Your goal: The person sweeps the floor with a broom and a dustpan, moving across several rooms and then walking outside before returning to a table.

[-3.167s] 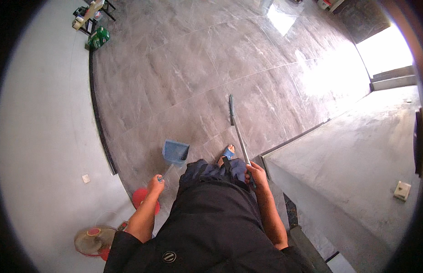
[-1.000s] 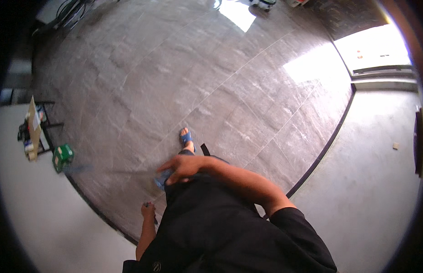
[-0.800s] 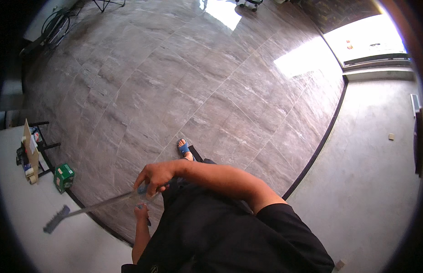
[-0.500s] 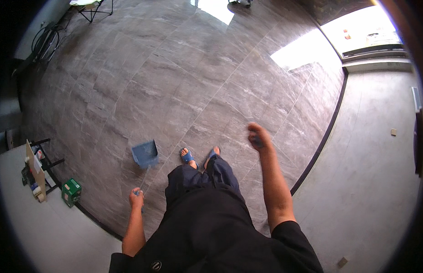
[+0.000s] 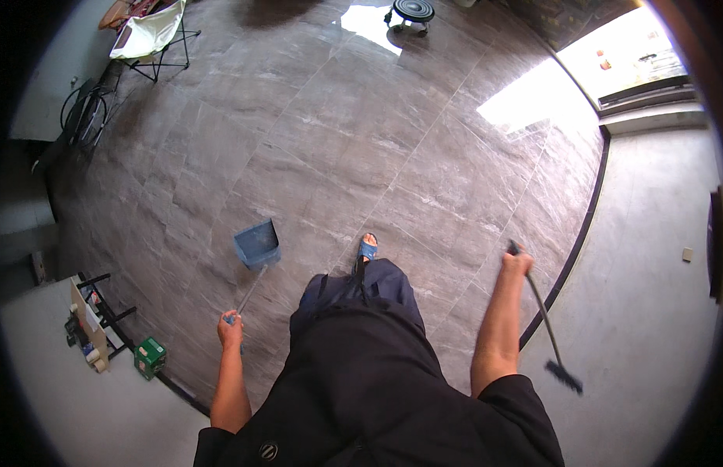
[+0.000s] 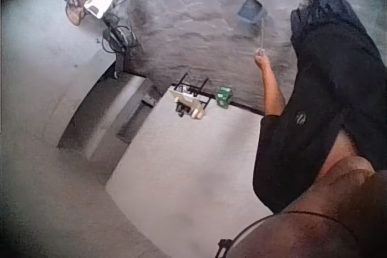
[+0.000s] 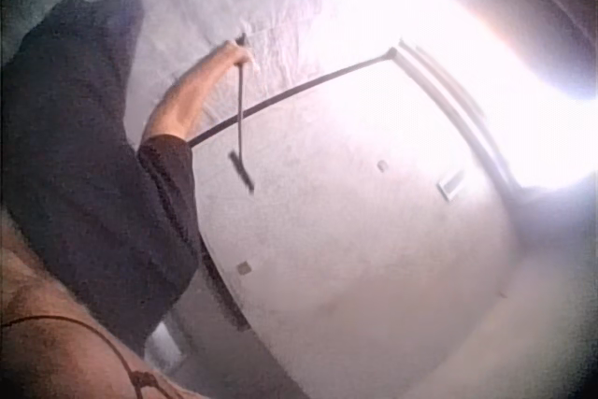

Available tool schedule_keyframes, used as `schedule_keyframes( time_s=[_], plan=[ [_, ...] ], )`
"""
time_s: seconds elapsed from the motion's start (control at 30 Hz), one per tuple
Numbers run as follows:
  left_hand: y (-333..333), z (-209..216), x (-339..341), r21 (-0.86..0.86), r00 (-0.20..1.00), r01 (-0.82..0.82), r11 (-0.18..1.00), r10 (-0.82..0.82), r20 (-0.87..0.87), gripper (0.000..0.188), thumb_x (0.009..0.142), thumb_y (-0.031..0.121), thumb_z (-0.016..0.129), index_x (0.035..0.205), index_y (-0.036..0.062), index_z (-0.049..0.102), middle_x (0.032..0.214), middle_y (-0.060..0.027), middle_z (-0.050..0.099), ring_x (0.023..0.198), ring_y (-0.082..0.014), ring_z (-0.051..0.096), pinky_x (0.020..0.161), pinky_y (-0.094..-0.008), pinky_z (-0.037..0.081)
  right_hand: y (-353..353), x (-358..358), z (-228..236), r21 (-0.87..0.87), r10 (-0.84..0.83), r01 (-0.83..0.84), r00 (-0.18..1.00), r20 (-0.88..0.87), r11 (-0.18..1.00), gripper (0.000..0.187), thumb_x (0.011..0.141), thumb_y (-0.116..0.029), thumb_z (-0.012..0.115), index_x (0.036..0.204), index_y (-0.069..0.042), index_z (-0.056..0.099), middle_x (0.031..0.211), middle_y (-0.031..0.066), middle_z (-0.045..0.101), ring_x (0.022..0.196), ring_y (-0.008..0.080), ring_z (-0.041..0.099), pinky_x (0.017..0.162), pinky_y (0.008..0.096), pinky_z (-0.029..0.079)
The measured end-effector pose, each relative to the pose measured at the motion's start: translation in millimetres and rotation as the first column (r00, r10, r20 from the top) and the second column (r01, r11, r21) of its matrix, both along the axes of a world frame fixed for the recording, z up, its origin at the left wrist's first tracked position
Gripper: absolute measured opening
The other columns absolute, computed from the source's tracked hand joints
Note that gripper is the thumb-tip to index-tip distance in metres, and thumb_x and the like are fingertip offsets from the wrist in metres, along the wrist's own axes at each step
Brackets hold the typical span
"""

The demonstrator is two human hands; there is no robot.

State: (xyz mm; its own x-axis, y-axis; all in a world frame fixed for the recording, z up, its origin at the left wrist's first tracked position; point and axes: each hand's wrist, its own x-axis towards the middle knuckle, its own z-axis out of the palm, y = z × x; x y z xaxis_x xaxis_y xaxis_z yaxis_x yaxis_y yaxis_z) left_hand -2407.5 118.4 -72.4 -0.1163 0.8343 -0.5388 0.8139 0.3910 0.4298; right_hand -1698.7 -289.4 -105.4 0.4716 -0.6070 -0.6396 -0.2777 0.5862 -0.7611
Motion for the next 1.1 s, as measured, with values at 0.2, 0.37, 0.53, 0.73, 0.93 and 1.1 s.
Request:
schedule_keyframes(
  time_s=[0.2,0.37,0.53,0.73,0.93,1.1],
  plan=[
    [68.0,8.8,43.2,0.095,0.917,0.386,0.918,-0.37,-0.152,0.029,0.08,0.019,0.065,0.106,0.0073,0.062,0.094,-0.014,0.067,0.084,-0.0306,0.064,0.075,-0.0382,0.049,191.1,-91.1,-34.7,0.34,0.294,-0.228,0.943,-0.156,0.912,0.014,0.09,-0.02,0.04,0.081,-0.009,0.038,0.058,0.0029,0.039,0.043,0.0148,0.038,0.038,0.0278,0.034],
    [174.3,27.8,170.2,-0.034,0.802,0.558,0.829,-0.55,-0.232,0.035,0.08,0.023,0.066,0.111,0.0078,0.061,0.102,-0.0159,0.065,0.095,-0.0357,0.061,0.079,-0.0417,0.048,264.4,-86.3,-33.0,0.603,0.72,-0.52,0.68,-0.136,0.605,0.02,0.094,-0.023,0.045,0.079,-0.01,0.039,0.057,0.0001,0.036,0.042,0.0105,0.035,0.037,0.0242,0.031],
    [301.8,-22.5,262.3,-0.069,0.613,0.758,0.648,-0.744,-0.265,0.038,0.08,0.025,0.066,0.115,0.01,0.06,0.102,-0.0158,0.065,0.094,-0.0357,0.061,0.079,-0.0444,0.048,370.9,-75.2,-30.5,0.506,0.876,-0.715,0.401,-0.268,0.482,0.014,0.094,-0.024,0.047,0.093,-0.012,0.04,0.063,0.0017,0.039,0.044,0.0107,0.036,0.037,0.0247,0.03],
    [426.2,-68.0,382.5,-0.172,0.425,0.874,0.455,-0.886,-0.187,0.035,0.081,0.023,0.064,0.112,0.0087,0.06,0.099,-0.017,0.065,0.092,-0.036,0.061,0.077,-0.0456,0.049,470.6,-34.6,-31.3,0.36,0.917,-0.899,0.1,-0.386,0.25,0.028,0.094,-0.025,0.046,0.119,-0.012,0.041,0.066,0.0042,0.044,0.045,0.0112,0.039,0.038,0.0268,0.032],
    [485.7,-88.2,474.2,-0.273,0.348,0.881,0.387,-0.92,-0.18,0.028,0.079,0.022,0.065,0.104,0.0081,0.063,0.093,-0.0161,0.066,0.089,-0.0354,0.062,0.075,-0.0462,0.049,562.0,-40.2,-82.5,0.216,0.839,-0.945,0.093,-0.536,0.243,0.046,0.094,-0.025,0.046,0.138,-0.016,0.036,0.062,0.0055,0.045,0.045,0.0139,0.044,0.038,0.0287,0.036],
    [508.1,-95.2,497.4,-0.289,0.297,0.897,0.335,-0.94,-0.17,0.029,0.08,0.022,0.064,0.105,0.0076,0.062,0.094,-0.0171,0.066,0.09,-0.0359,0.062,0.076,-0.0456,0.05,598.7,-113.8,-95.0,0.143,0.779,-0.976,-0.216,-0.588,-0.163,0.046,0.093,-0.02,0.045,0.136,-0.005,0.04,0.055,0.0028,0.046,0.041,0.0157,0.046,0.039,0.0324,0.039]
  ],
)
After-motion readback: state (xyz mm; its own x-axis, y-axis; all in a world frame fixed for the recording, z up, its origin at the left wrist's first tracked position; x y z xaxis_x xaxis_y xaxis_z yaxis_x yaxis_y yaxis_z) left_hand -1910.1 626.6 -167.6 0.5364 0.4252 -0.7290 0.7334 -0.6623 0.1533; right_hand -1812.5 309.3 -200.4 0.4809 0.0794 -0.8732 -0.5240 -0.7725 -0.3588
